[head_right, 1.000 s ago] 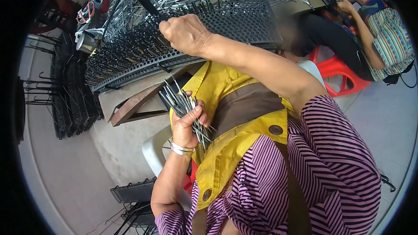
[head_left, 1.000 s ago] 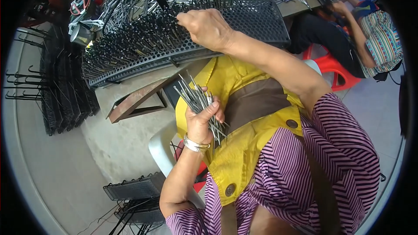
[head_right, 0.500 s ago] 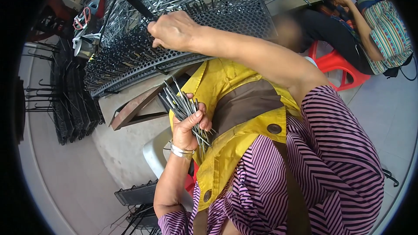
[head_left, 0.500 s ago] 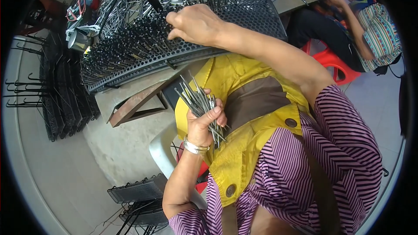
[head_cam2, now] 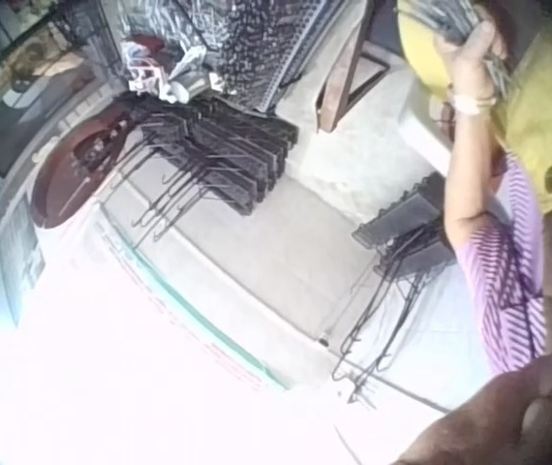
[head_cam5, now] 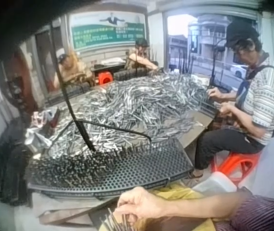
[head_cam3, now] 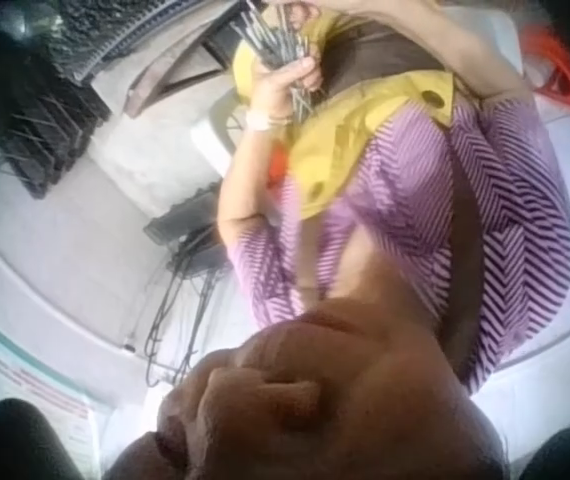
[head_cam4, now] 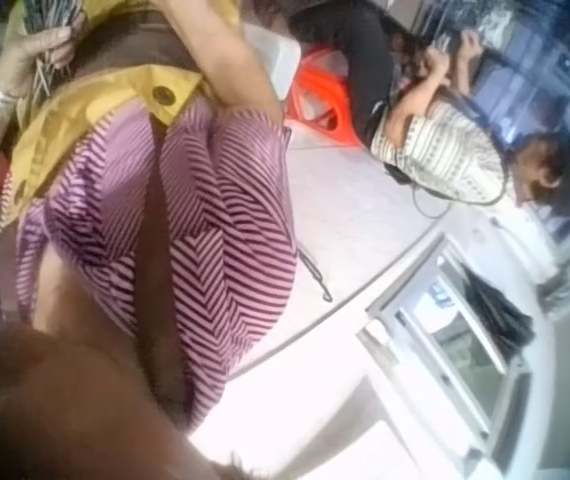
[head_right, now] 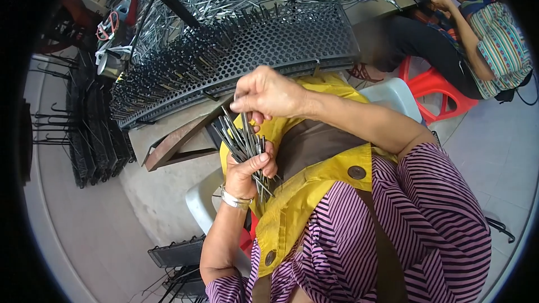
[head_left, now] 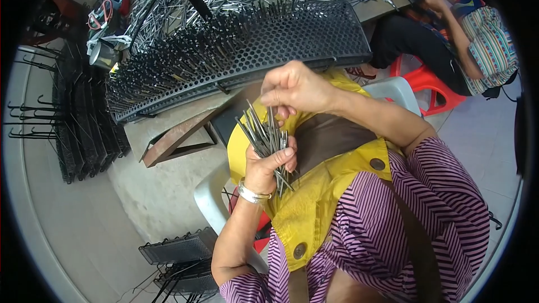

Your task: Sort and arrange thin metal rods into a perforated metal tray.

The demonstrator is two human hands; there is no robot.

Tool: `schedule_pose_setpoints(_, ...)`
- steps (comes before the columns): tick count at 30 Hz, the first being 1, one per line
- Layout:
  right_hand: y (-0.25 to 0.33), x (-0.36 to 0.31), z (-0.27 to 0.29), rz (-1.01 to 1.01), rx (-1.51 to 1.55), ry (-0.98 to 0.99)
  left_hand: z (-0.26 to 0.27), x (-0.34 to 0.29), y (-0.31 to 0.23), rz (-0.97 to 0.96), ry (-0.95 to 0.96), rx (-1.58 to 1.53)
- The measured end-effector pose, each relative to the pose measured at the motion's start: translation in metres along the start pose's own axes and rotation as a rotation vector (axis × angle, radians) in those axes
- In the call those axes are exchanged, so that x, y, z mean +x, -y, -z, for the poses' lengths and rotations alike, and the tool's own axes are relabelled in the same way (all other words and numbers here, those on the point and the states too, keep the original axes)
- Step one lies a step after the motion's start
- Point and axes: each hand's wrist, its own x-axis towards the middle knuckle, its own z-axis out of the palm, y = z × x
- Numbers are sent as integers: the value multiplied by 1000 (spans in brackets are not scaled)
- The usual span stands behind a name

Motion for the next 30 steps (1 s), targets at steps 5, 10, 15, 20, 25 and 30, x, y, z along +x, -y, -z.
schedule_pose_setpoints(5, 15, 6, 22, 173, -64, -199, 6, 1, 2, -13, -2, 58)
schedule_pose_setpoints(10, 32, 29, 42, 514, -295, -467, 6, 3, 3, -37, -26, 39)
schedule_pose_setpoints(15, 26, 51, 46, 761, -588, -536, 6, 4, 5, -25, -61, 20)
schedule_pose_setpoints(20, 21, 60, 45, 1000, -812, -497, 6, 4, 4, -26, -60, 6)
schedule_pose_setpoints(25, 16, 64, 42, 972, -786, -445, 5, 3, 4, -40, -68, -62)
schedule_pose_setpoints(30, 22, 65, 46, 763, -629, -328, 3, 2, 3, -31, -81, -46)
